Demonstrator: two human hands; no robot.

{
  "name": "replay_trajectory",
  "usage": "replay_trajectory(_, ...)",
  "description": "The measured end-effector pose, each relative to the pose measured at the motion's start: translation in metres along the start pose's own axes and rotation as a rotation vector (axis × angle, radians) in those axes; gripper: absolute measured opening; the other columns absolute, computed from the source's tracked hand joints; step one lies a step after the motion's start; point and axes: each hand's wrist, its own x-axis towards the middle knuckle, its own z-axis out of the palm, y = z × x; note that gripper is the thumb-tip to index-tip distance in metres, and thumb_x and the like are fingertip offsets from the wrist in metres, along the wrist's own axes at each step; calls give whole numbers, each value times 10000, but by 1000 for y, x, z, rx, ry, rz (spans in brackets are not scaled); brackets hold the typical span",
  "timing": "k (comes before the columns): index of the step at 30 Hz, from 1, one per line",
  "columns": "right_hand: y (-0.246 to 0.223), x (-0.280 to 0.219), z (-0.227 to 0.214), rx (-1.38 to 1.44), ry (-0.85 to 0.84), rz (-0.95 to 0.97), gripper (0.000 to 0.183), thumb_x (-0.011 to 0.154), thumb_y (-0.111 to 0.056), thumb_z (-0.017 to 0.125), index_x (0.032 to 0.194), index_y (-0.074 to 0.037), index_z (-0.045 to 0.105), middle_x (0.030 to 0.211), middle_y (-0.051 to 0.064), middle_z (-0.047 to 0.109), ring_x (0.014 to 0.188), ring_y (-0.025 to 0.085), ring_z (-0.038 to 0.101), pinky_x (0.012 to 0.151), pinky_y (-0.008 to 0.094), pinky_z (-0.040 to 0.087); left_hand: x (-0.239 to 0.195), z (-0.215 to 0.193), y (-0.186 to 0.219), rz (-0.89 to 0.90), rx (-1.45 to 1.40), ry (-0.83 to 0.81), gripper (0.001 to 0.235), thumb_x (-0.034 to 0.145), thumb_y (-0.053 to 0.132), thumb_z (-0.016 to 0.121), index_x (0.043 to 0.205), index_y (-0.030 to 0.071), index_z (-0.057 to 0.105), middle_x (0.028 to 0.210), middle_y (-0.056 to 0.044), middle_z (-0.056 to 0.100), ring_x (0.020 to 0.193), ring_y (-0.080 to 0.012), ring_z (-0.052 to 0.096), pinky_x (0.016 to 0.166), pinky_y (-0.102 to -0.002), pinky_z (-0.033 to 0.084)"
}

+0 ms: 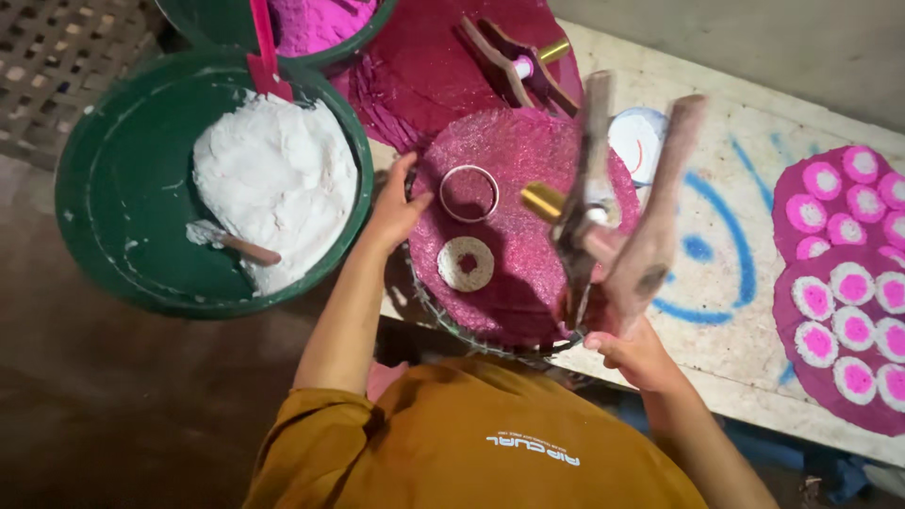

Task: The person molds decorative white and pink cakes using a handheld wooden press, alternating between dipping the press into bowls of material and pressing it onto a workstation.

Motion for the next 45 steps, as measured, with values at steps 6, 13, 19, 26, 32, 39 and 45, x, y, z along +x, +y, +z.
replay_trajectory(6, -18, 1, -13, 81, -18, -116, 768, 790, -407, 827, 1348, -21, 467, 1200, 144, 606, 1116, 250, 599, 974, 390, 482, -54, 44, -23, -126, -465, 258, 825, 880, -87, 609, 1562, 246, 285, 1602, -239, 279, 1500, -353, 289, 1164, -482, 298)
replay_trajectory(13, -47, 24, 8, 140, 44, -139, 737, 814, -418, 826, 1334, -43, 463, 1188, 148, 590, 1120, 254, 592, 957, 387, 472, -125, 42, 19, 375, 680, 93, 563, 807, 5, 679, 1330, 213, 671, 1530, -188, 375, 1363, -450, 281, 1117, -612, 205)
replay_trajectory(19, -51, 30, 19, 127, 81, -163, 752, 840, -408, 837, 1361, -26, 452, 1209, 150, 584, 1117, 251, 586, 995, 398, 471, -121, 28, 29, 456, 743, 5, 308, 813, 95, 710, 1101, 190, 763, 1498, -74, 417, 1416, -368, 328, 1154, -628, 205)
replay_trajectory(26, -46, 27, 7, -34, 78, 68, 959, 839, -688, 665, 1463, 4, 440, 1230, 144, 602, 1081, 239, 609, 876, 386, 490, -92, 5, 45, 395, 146, -185, 746, 950, 277, 719, 1577, 63, 377, 1649, -225, 260, 1518, -423, 270, 1237, -573, 228)
replay_trajectory(32, -65, 43, 30, 232, -511, 492, 1091, 859, -859, 452, 1511, 14, 400, 1236, 202, 641, 1093, 283, 658, 952, 425, 543, -17, 0, 78, 111, -1642, -881, 820, 1019, 591, 600, 1596, 63, 355, 1658, -263, 319, 1542, -384, 343, 1290, -492, 299)
replay_trajectory(39, -121, 69, 3, -42, -533, 649, 988, 903, -763, 431, 1389, 91, 534, 1168, 220, 704, 1055, 296, 673, 937, 419, 518, 1, 17, 88, 399, -1662, -884, 427, 903, 247, 628, 1315, 147, 580, 1175, -68, 627, 1179, -239, 560, 1191, -421, 356)
replay_trajectory(45, -127, 89, -30, -277, -485, 693, 908, 879, -732, 387, 1296, 36, 631, 1112, 150, 736, 981, 234, 673, 907, 374, 522, 19, 19, 76, 228, -1797, -770, 412, 790, 145, 636, 1196, 138, 562, 1256, -87, 620, 1285, -303, 582, 1198, -480, 351)
